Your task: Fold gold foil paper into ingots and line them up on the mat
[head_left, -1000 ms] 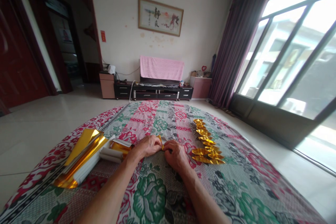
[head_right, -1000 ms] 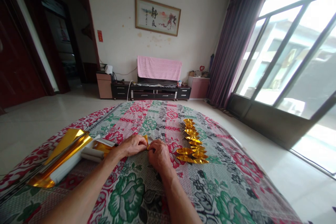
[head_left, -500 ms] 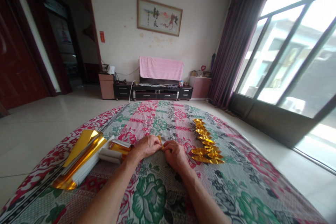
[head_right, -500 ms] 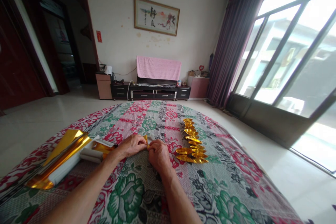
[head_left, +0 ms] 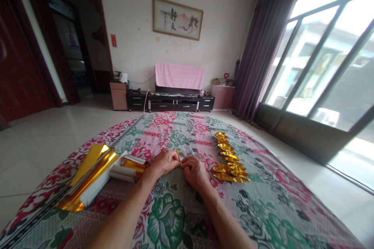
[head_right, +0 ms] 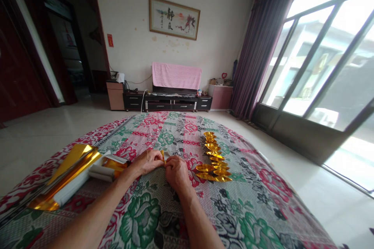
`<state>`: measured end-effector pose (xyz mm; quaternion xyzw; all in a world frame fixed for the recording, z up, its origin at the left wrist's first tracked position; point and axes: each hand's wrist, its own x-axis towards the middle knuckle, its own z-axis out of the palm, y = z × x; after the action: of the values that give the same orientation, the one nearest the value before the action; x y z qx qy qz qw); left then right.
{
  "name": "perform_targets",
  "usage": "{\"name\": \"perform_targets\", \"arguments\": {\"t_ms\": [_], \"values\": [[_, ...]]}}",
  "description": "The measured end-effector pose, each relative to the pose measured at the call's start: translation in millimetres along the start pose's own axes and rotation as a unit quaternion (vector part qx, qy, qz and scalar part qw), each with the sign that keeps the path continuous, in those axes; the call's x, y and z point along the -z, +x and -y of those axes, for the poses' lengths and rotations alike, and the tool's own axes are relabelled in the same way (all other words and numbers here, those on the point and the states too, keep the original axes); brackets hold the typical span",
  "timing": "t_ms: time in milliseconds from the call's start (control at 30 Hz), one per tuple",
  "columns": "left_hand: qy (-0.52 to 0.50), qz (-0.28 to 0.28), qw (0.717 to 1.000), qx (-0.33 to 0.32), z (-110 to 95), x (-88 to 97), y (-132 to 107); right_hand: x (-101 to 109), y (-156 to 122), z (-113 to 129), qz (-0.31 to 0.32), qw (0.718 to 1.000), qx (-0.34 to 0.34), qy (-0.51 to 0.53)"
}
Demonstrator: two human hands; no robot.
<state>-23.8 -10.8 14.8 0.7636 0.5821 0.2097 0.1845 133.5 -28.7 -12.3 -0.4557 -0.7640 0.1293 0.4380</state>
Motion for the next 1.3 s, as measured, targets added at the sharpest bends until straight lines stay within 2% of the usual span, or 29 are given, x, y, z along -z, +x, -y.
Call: {"name": "perform_targets", "arguments": {"t_ms": [267,467,1300], "values": [[-0.002,-0.004,0.999,0.046,-6.8,2.1,0.7,1.0,0.3,2.2,-0.001,1.000,0.002,0.007],[-0.002,-0.022,0.999,0.045,-7.2,-2.4,2.9,0.2,0.0,1.4,-0.004,1.000,-0.001,0.007],[-0.023,-0.010,0.999,0.035,-8.8,-0.1,-1.6,1.1,-0.6,1.8,-0.004,1.000,0.003,0.012]]}}
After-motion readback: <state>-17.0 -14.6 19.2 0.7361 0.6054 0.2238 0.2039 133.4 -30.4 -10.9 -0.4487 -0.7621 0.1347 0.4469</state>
